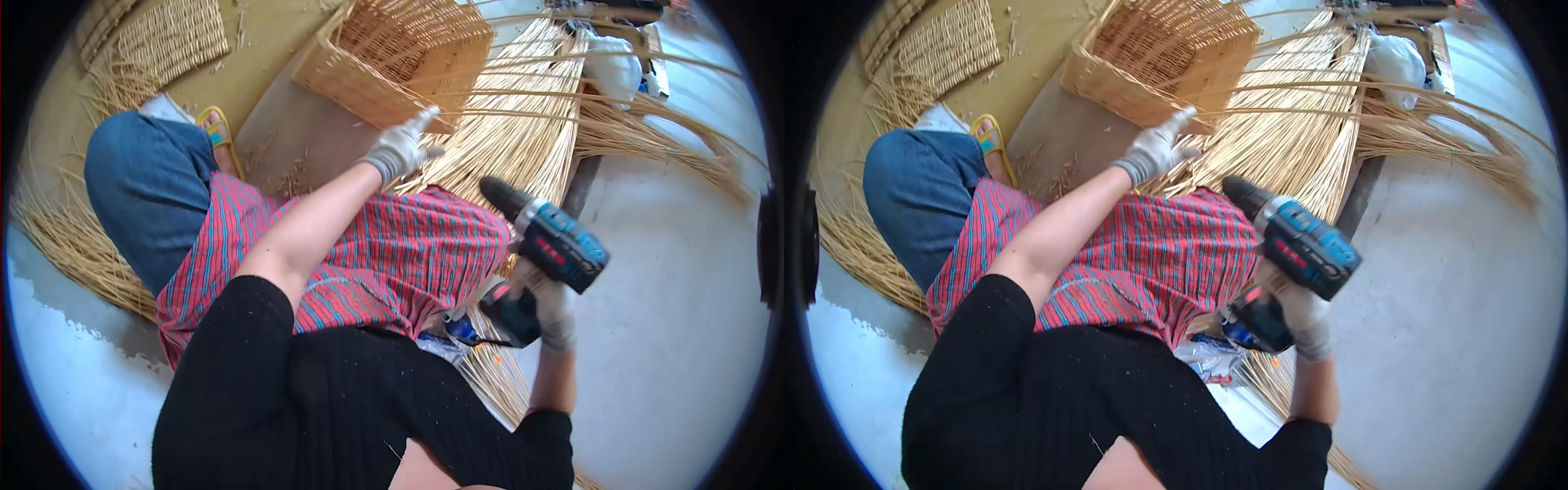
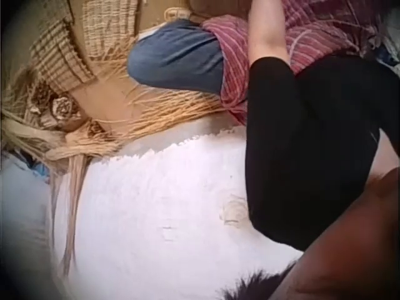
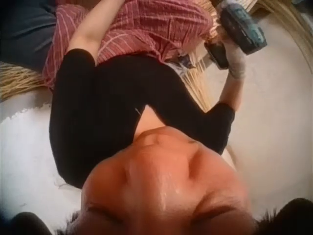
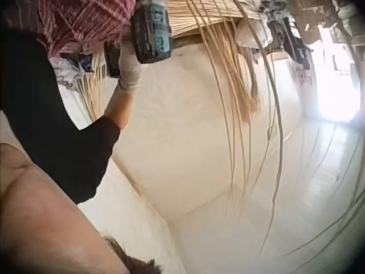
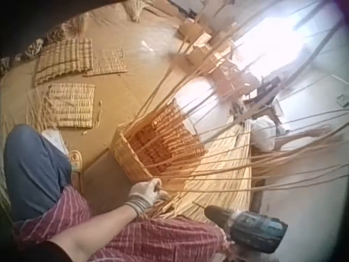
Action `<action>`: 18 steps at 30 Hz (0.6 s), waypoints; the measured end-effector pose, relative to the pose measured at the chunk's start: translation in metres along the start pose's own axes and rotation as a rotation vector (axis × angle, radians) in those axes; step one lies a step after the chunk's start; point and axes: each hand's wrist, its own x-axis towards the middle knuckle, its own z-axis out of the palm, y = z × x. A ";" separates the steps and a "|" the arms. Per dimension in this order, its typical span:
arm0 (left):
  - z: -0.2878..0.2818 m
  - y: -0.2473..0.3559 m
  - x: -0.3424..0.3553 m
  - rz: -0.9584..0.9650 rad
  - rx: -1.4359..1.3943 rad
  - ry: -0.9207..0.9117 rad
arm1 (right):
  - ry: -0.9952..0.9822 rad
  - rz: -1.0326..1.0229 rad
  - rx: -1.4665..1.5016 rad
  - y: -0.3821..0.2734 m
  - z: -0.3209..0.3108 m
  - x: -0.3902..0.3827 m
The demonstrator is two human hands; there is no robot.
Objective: Weaving a wicker basket, measuring its dimensions, and using a power drill to secure components.
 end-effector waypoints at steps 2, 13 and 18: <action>-0.002 0.004 -0.005 0.132 0.053 -0.058 | -0.019 0.040 0.122 0.028 0.011 0.002; -0.158 -0.055 0.101 -0.263 0.153 0.304 | -0.214 0.128 0.119 0.052 0.071 0.010; -0.152 -0.051 0.094 -0.396 0.321 0.089 | -0.278 -0.164 -0.060 0.040 0.069 0.009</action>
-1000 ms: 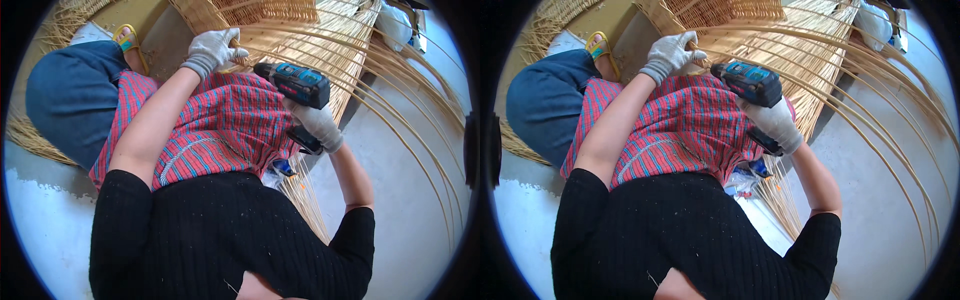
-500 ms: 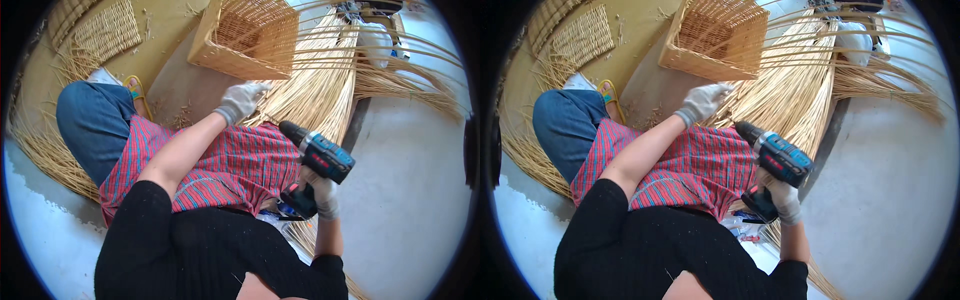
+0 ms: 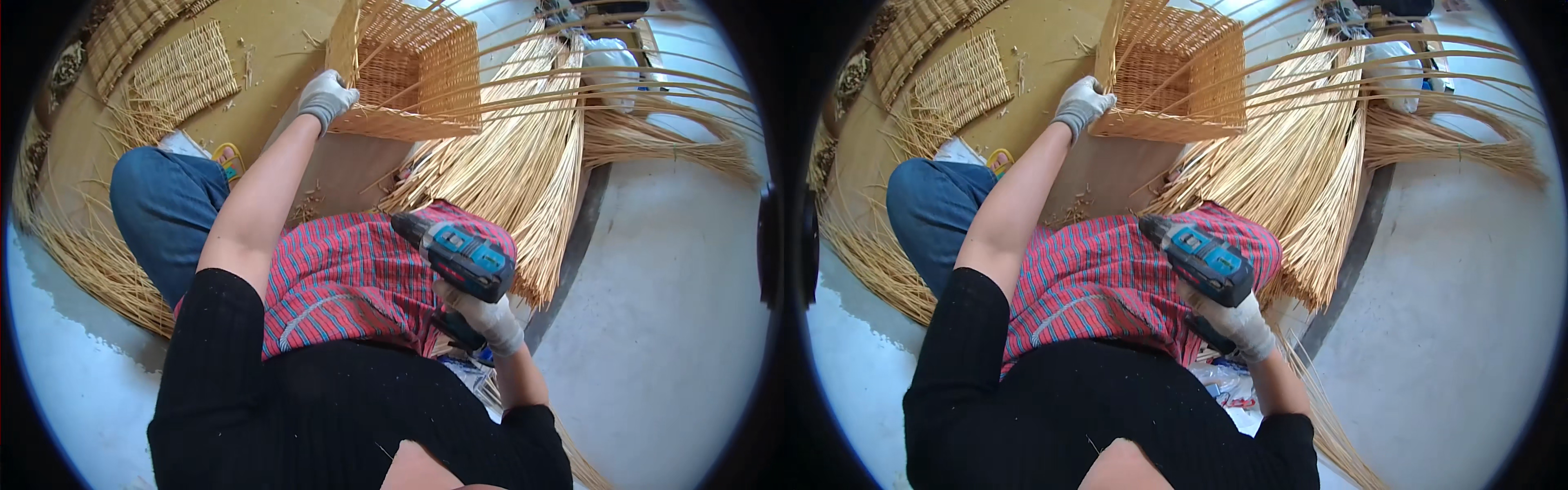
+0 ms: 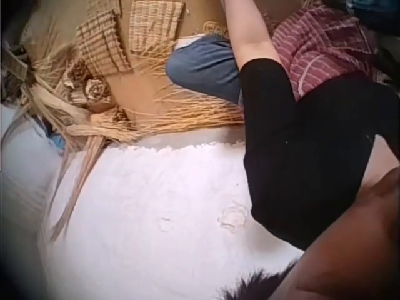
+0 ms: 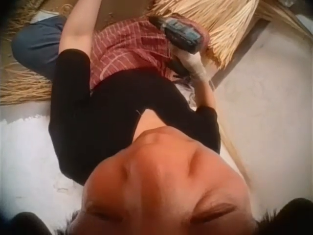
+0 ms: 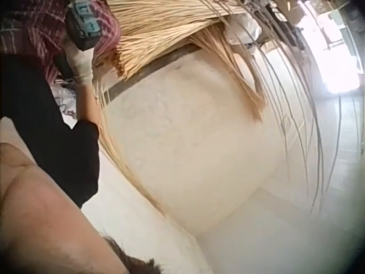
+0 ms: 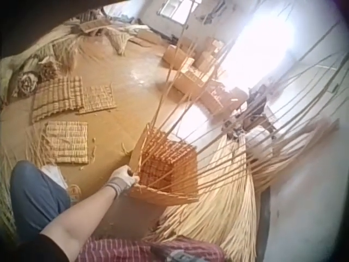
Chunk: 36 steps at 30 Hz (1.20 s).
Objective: Weaving a wicker basket, measuring its dimensions, and using a power drill to secure components.
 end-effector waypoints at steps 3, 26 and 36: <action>0.021 -0.006 -0.055 -0.066 -0.038 -0.003 | -0.057 0.158 0.031 -0.006 -0.002 0.006; 0.038 -0.028 -0.143 0.223 -0.003 -0.160 | 0.021 -0.175 -0.295 0.013 0.004 0.068; 0.044 -0.026 -0.143 0.142 -0.155 -0.201 | -0.026 0.143 -0.228 -0.006 -0.004 0.080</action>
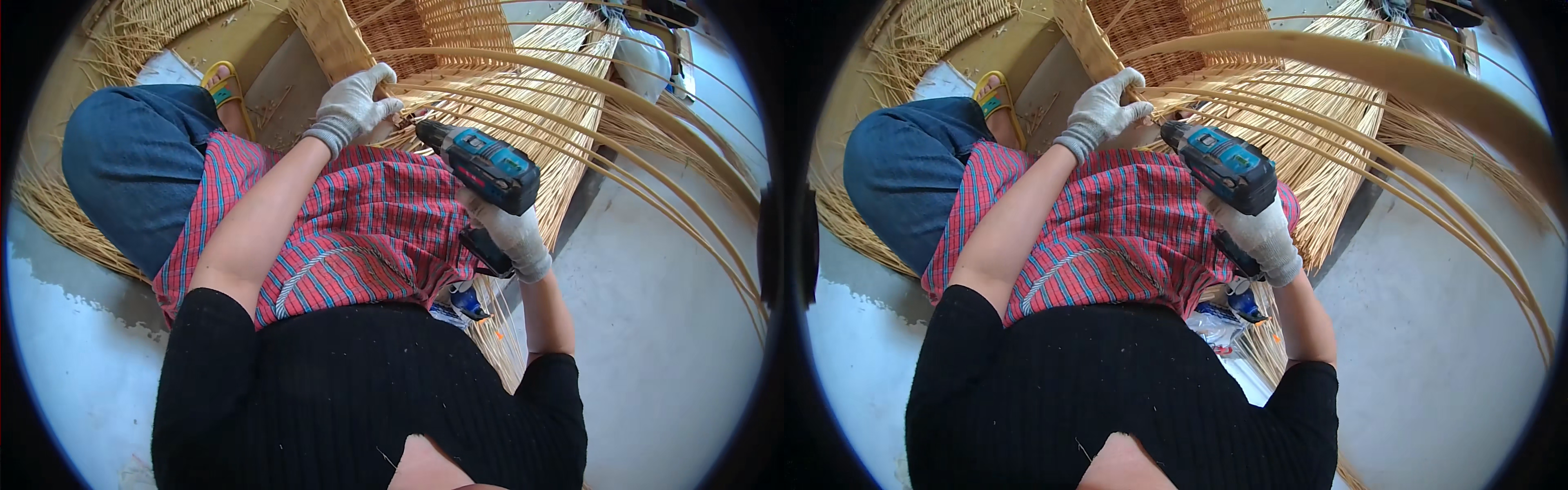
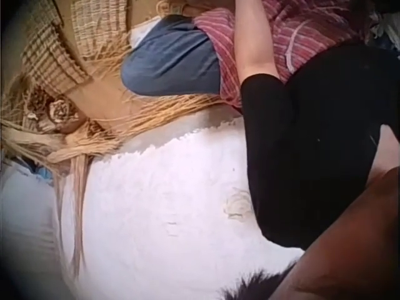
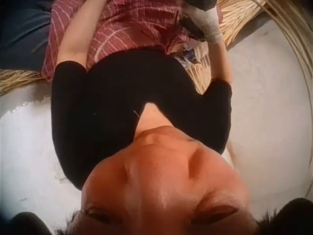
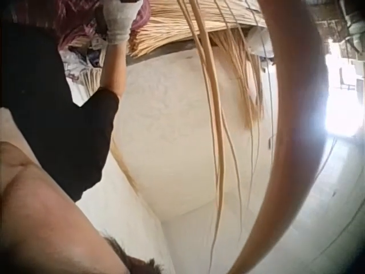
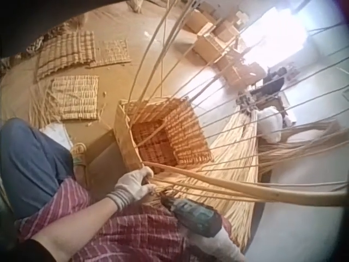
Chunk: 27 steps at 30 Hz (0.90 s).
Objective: Weaving a wicker basket, measuring its dimensions, and using a power drill to secure components.
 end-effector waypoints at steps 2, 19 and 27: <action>0.001 0.000 0.000 0.001 0.023 0.009 | 0.011 -0.075 -0.016 0.001 0.001 0.001; 0.000 -0.001 0.001 -0.003 0.024 -0.005 | -0.027 -0.121 -0.007 0.009 -0.002 0.007; 0.002 -0.001 0.001 0.023 -0.015 0.014 | -0.045 -0.148 -0.149 0.002 -0.010 0.005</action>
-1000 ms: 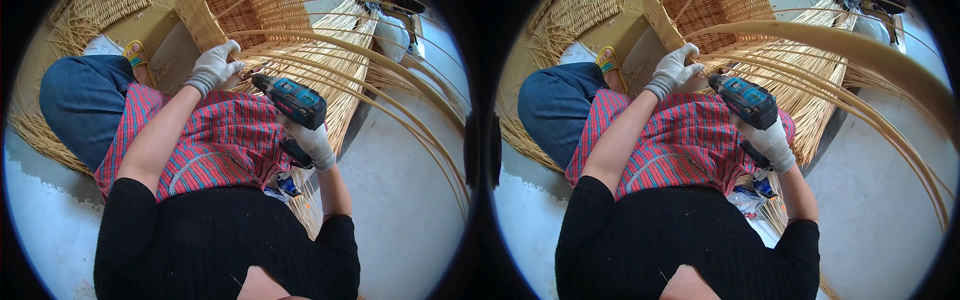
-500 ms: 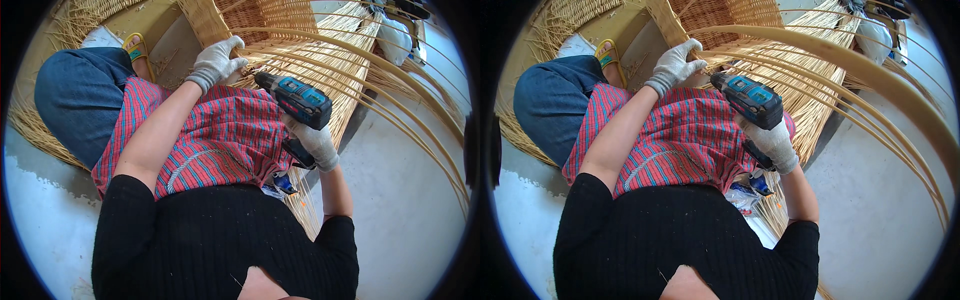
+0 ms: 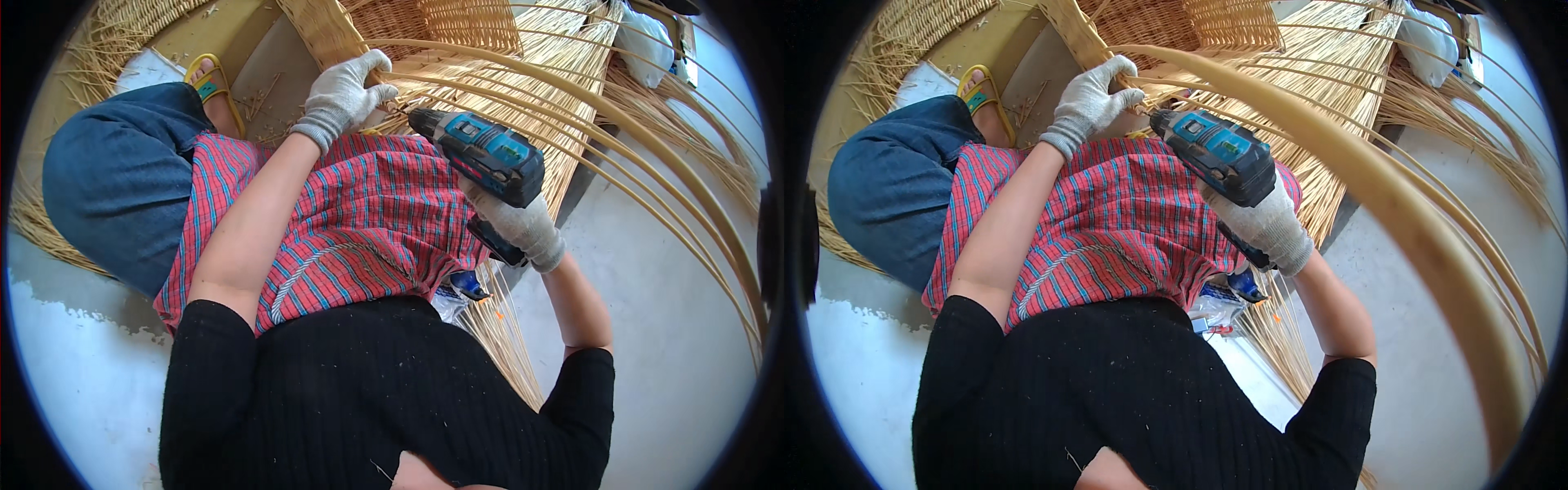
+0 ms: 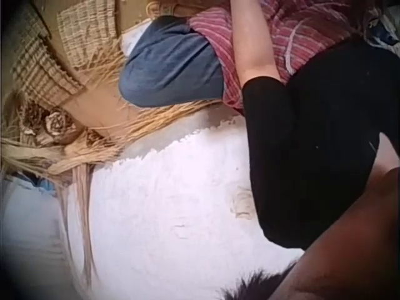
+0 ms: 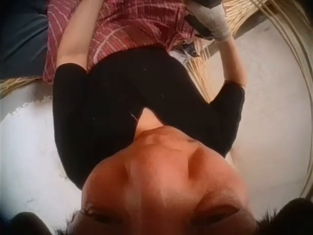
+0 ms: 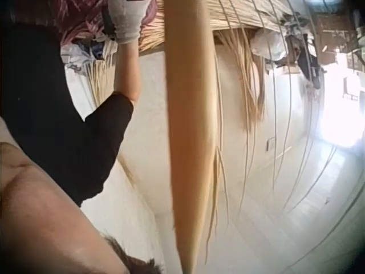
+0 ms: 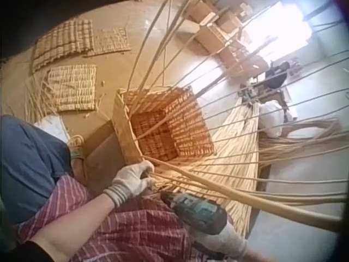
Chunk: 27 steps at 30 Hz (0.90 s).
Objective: Weaving a wicker basket, measuring its dimensions, and using a power drill to secure components.
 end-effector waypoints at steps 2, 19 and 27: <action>0.002 0.000 -0.001 0.017 0.009 0.010 | -0.018 0.041 -0.030 -0.001 -0.002 -0.003; 0.000 0.010 -0.006 0.051 0.033 0.026 | -0.022 0.016 -0.044 -0.003 -0.011 0.000; -0.001 0.016 -0.008 0.064 0.048 0.035 | -0.041 0.044 -0.136 0.000 -0.017 0.003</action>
